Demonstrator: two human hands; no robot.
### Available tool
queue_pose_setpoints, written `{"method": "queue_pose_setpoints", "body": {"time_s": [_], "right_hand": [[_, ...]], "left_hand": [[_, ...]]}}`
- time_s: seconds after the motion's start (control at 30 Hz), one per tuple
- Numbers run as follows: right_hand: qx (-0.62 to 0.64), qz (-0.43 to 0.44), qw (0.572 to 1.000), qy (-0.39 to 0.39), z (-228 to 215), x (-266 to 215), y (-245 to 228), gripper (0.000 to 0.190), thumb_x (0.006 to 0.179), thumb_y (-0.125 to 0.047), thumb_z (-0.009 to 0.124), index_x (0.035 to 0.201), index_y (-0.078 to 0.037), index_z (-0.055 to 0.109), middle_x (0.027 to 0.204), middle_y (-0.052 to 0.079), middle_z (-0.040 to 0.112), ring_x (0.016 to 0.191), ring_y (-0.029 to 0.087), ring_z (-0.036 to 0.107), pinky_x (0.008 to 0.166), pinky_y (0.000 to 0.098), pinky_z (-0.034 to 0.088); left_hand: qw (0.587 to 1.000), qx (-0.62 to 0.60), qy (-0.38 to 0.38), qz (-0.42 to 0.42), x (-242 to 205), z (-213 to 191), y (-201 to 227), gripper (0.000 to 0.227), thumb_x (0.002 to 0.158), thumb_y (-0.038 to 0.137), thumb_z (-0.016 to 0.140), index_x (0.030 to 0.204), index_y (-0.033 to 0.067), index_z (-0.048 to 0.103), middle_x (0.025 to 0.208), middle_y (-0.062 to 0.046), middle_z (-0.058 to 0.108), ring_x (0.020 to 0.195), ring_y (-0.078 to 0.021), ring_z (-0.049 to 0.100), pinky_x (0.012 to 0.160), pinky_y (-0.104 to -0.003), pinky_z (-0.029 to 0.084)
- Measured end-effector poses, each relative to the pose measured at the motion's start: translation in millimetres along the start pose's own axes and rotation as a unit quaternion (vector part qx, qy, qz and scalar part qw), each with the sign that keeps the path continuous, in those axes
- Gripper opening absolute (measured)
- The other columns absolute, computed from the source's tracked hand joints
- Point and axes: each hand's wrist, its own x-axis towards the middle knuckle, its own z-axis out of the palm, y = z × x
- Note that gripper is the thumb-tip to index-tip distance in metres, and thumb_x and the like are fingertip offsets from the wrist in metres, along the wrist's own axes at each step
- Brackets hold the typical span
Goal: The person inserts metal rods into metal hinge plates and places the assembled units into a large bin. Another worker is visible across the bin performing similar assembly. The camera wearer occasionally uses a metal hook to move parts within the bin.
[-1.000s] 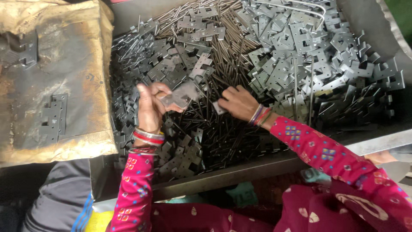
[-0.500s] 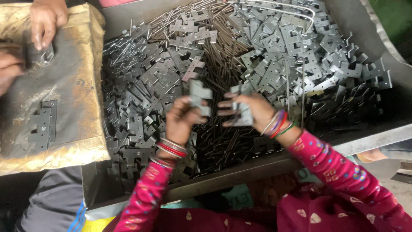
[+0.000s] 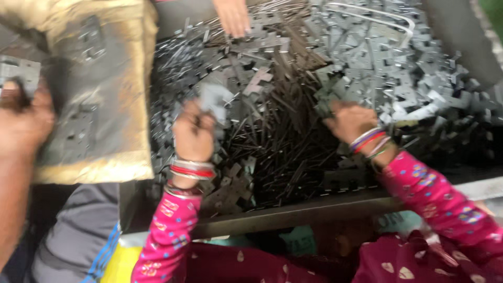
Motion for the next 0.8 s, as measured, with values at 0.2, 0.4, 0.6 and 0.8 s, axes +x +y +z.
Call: {"method": "queue_pose_setpoints", "body": {"time_s": [0.2,0.4,0.6,0.8], "right_hand": [[0.055,-0.088,0.986,0.133,32,9,46,0.046,0.081,-0.030,0.077,0.119,-0.008,0.062,0.105,0.019,0.068,0.092,0.039,0.071,0.074,0.0490,0.058],[0.022,-0.106,0.985,0.135,51,18,47,0.032,0.087,-0.023,0.071,0.113,-0.007,0.061,0.104,0.016,0.068,0.096,0.036,0.071,0.079,0.0464,0.059],[0.094,-0.101,0.963,0.231,24,15,30,0.031,0.087,-0.025,0.072,0.109,-0.004,0.065,0.095,0.018,0.069,0.091,0.037,0.069,0.075,0.0475,0.058],[0.573,0.045,0.805,0.146,-28,-1,35,0.033,0.094,-0.012,0.064,0.126,-0.009,0.072,0.081,0.018,0.067,0.071,0.030,0.063,0.066,0.0443,0.052]], "left_hand": [[0.885,0.390,0.238,0.086,42,-140,-62,0.028,0.097,0.002,0.065,0.124,0.0060,0.069,0.104,-0.016,0.077,0.086,-0.0322,0.075,0.073,-0.043,0.059],[0.809,0.545,0.212,-0.066,27,-216,-134,0.010,0.102,0.006,0.065,0.111,0.0004,0.067,0.103,-0.021,0.073,0.085,-0.0378,0.071,0.069,-0.048,0.054],[0.817,0.508,0.267,0.062,43,-192,-87,0.027,0.108,0.017,0.065,0.129,0.0010,0.067,0.124,-0.015,0.071,0.112,-0.0356,0.066,0.095,-0.050,0.044],[0.936,0.319,0.065,0.136,34,-50,-33,0.017,0.099,0.027,0.075,0.105,0.0114,0.075,0.084,-0.014,0.073,0.063,-0.0328,0.068,0.055,-0.045,0.054]]}}
